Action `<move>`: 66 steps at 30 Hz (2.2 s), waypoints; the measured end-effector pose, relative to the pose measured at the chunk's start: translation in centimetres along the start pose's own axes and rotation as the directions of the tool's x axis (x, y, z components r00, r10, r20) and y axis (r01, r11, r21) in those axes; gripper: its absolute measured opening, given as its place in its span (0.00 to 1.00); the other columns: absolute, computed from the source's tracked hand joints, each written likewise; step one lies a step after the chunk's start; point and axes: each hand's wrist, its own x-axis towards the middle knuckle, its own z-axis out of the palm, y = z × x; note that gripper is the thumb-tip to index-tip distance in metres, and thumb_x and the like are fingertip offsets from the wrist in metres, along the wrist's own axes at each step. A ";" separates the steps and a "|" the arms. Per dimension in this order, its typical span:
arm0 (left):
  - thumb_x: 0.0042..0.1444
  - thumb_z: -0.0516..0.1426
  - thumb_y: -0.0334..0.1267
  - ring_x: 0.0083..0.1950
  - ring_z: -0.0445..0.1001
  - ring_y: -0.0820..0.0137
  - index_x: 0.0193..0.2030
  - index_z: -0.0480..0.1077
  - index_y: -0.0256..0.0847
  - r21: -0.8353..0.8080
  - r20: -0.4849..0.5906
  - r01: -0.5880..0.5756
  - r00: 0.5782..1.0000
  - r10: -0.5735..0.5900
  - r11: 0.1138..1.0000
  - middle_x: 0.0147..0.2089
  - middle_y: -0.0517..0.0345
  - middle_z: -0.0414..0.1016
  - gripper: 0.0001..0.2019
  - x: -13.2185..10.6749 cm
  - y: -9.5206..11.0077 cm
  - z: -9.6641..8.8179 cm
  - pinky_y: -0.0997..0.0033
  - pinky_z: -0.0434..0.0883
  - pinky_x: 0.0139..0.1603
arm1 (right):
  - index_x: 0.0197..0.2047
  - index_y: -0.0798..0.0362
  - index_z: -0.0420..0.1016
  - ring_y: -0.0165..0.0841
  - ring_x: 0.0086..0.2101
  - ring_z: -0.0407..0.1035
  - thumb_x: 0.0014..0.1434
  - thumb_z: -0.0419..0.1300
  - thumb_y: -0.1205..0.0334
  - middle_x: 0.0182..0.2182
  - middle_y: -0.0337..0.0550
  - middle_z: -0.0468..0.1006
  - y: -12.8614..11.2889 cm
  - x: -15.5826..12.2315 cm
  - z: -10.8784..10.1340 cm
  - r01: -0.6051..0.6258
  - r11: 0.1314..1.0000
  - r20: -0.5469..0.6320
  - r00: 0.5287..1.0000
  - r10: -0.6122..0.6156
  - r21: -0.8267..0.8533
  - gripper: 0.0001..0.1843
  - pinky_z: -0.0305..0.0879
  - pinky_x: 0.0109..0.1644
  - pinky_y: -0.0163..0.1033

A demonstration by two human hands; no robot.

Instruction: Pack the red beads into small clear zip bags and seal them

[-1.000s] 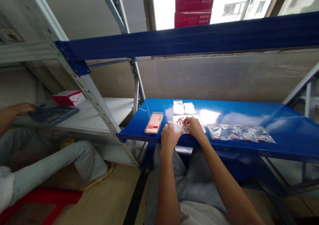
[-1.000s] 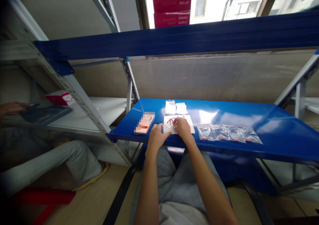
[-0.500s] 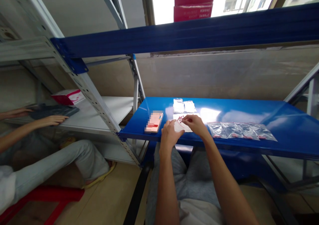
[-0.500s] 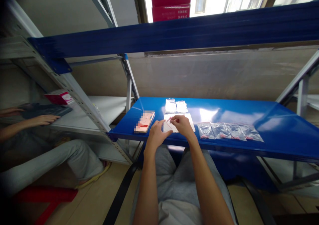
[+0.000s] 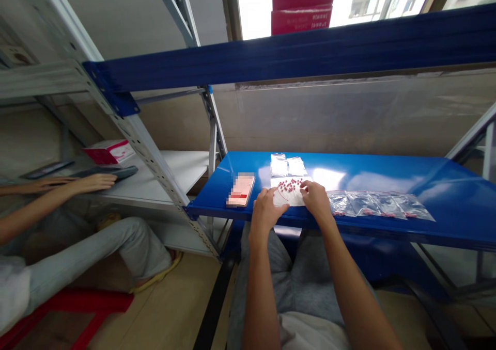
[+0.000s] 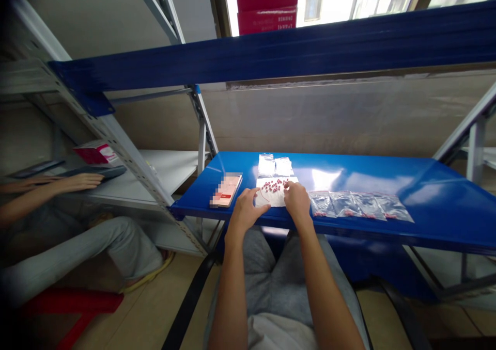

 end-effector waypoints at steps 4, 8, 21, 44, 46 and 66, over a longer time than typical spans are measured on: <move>0.54 0.68 0.40 0.56 0.75 0.58 0.61 0.72 0.40 0.024 0.014 0.003 1.000 -0.003 1.000 0.55 0.47 0.75 0.28 0.0 0.0 0.1 0.61 0.71 0.57 | 0.47 0.52 0.81 0.42 0.43 0.74 0.64 0.58 0.66 0.41 0.51 0.80 -0.1 0.3 0.7 0.018 1.000 0.014 1.000 -0.018 -0.001 0.12 0.65 0.47 0.41; 0.53 0.68 0.41 0.55 0.76 0.59 0.61 0.72 0.41 0.008 0.001 0.003 1.000 -0.003 1.000 0.54 0.47 0.75 0.28 -0.1 -0.1 0.1 0.62 0.72 0.56 | 0.44 0.51 0.83 0.41 0.41 0.73 0.64 0.58 0.64 0.41 0.51 0.80 -0.9 0.7 0.8 0.008 1.000 0.026 1.000 -0.008 -0.014 0.11 0.65 0.43 0.40; 0.53 0.69 0.41 0.54 0.76 0.59 0.59 0.73 0.41 -0.014 -0.012 -0.020 1.000 0.019 1.000 0.51 0.49 0.76 0.27 0.0 -0.7 0.6 0.62 0.72 0.56 | 0.41 0.55 0.82 0.40 0.40 0.75 0.63 0.57 0.64 0.39 0.53 0.82 -0.9 1.3 0.3 0.005 0.998 0.030 1.000 -0.007 0.062 0.12 0.65 0.44 0.40; 0.53 0.69 0.41 0.48 0.77 0.62 0.57 0.74 0.37 -0.092 0.010 -0.077 0.997 0.078 0.993 0.46 0.52 0.77 0.25 0.3 -0.9 0.3 0.64 0.73 0.52 | 0.45 0.53 0.82 0.41 0.42 0.75 0.64 0.57 0.65 0.42 0.51 0.82 1.0 3.2 -0.6 -0.039 0.999 0.036 0.999 0.040 -0.036 0.12 0.64 0.45 0.40; 0.53 0.69 0.41 0.49 0.77 0.62 0.57 0.74 0.37 -0.091 0.006 -0.076 0.997 0.077 0.993 0.46 0.52 0.77 0.25 0.3 -0.9 0.4 0.64 0.73 0.52 | 0.47 0.52 0.81 0.41 0.45 0.74 0.66 0.57 0.64 0.45 0.51 0.81 0.8 3.8 -0.3 -0.052 0.993 0.063 0.996 0.058 -0.102 0.12 0.64 0.44 0.39; 0.53 0.69 0.40 0.49 0.77 0.61 0.59 0.74 0.36 -0.114 0.006 -0.078 0.997 0.079 0.990 0.47 0.50 0.77 0.27 0.3 -0.9 0.5 0.63 0.73 0.53 | 0.42 0.55 0.83 0.38 0.40 0.75 0.64 0.59 0.63 0.40 0.52 0.83 1.4 4.4 -1.6 -0.036 0.997 0.087 0.995 0.043 -0.074 0.11 0.63 0.41 0.37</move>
